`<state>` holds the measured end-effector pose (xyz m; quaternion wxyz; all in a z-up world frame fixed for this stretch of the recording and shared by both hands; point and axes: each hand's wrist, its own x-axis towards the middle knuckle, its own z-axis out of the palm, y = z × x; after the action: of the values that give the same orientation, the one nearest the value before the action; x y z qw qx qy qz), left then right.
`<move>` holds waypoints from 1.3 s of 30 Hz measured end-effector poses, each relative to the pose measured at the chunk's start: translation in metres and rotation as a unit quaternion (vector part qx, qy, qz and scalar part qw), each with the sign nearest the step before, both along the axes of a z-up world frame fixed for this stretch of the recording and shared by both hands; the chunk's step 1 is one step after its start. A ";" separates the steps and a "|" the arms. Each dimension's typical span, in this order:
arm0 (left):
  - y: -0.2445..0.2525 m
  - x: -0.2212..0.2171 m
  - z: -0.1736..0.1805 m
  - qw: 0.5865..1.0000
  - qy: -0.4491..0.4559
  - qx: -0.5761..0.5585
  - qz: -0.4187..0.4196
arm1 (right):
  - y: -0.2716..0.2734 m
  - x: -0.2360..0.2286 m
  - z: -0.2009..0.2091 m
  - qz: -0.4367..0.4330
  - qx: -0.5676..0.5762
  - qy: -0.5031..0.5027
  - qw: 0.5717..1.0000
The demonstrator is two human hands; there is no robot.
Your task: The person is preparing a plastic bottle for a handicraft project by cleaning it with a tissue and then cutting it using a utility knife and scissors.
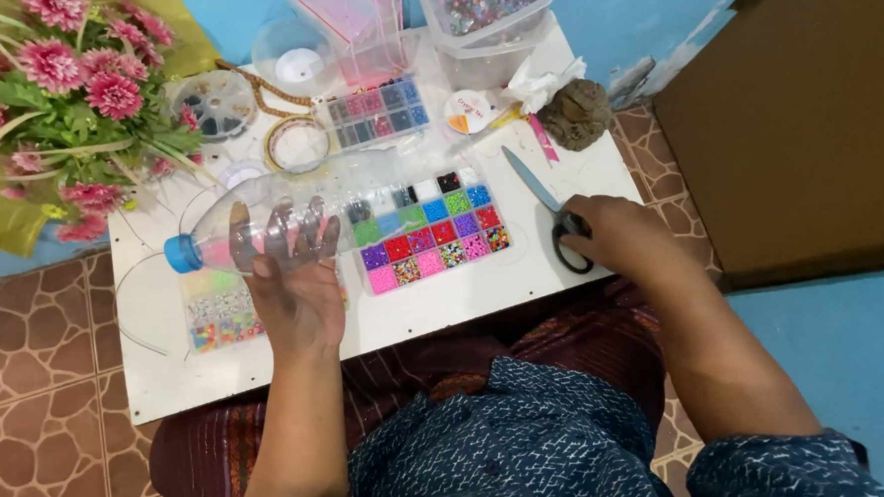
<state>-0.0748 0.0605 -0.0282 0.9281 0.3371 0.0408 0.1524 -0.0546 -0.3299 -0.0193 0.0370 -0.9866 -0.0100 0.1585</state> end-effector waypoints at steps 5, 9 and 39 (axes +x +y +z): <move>-0.007 -0.004 0.012 1.000 -0.001 0.001 -0.002 | 0.009 0.037 0.019 0.027 -0.004 -0.032 0.999; -0.004 -0.003 0.002 0.999 0.002 0.037 -0.005 | 0.025 0.085 0.008 0.158 0.000 -0.270 0.950; 0.013 0.022 -0.002 0.997 0.032 0.044 -0.058 | 0.038 0.131 0.023 0.202 -0.147 -0.248 0.936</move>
<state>-0.0526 0.0736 -0.0307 0.9180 0.3838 0.0443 0.0892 0.0764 -0.2916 0.0039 -0.1452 -0.9663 -0.1940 -0.0870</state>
